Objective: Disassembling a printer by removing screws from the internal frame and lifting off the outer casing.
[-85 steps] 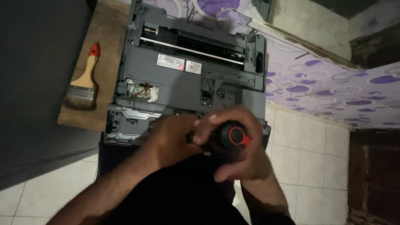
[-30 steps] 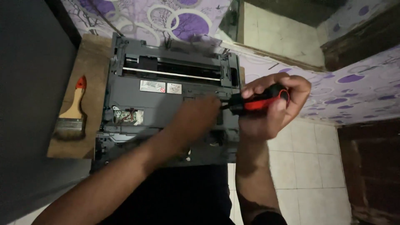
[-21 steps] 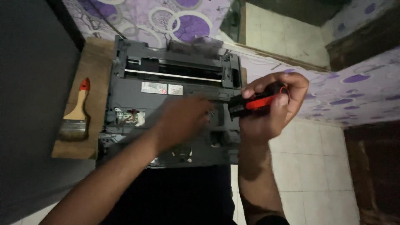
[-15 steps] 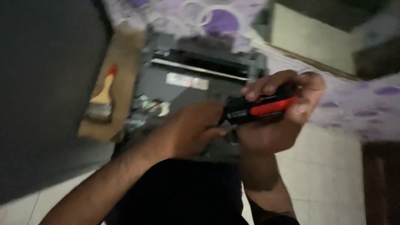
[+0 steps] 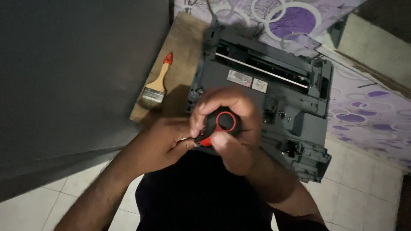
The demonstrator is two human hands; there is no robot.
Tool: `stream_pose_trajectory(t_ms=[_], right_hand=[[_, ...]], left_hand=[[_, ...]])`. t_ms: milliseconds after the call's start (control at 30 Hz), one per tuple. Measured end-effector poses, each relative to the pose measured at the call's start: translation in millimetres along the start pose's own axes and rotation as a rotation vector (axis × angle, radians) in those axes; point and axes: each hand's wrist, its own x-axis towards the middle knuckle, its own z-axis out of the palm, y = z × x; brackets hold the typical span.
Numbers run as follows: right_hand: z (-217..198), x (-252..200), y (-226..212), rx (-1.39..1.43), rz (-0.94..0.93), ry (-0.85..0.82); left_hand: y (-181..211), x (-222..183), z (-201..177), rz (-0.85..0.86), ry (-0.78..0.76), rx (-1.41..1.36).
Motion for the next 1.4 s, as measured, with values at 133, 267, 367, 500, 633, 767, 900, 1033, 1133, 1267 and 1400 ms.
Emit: stream_pose_trajectory(t_ms=[133, 267, 367, 500, 633, 767, 900, 1033, 1133, 1267, 1400], right_hand=[[9, 1, 17, -0.013, -0.050, 0.042], [12, 0, 25, -0.012, -0.052, 0.044], [17, -1, 27, 0.032, -0.047, 0.054], [20, 1, 27, -0.002, -0.074, 0.038], [23, -1, 27, 0.019, -0.060, 0.060], [21, -1, 23, -0.025, -0.077, 0.048], [18, -4, 21, 0.007, -0.049, 0.041], [17, -3, 25, 0.003, -0.069, 0.037], [18, -3, 28, 0.012, -0.106, 0.058], [17, -1, 29, 0.008, -0.125, 0.055], [19, -2, 27, 0.015, -0.094, 0.048]], left_hand=[[-12, -8, -3, 0.059, 0.034, -0.007], [-14, -10, -4, 0.041, 0.054, -0.049], [-11, -16, -6, 0.010, 0.058, -0.060], [-13, -18, -6, 0.001, 0.059, -0.015], [-14, -19, -3, -0.017, 0.057, -0.024], [-16, -18, 0, 0.000, 0.051, -0.043], [-18, -18, 1, 0.101, 0.074, -0.087], [-22, -18, 3, -0.010, 0.077, -0.023], [-23, -16, 2, 0.059, 0.070, -0.030], [-20, -16, 0, 0.031, 0.073, -0.039], [-21, -19, 1, 0.017, 0.088, -0.058]])
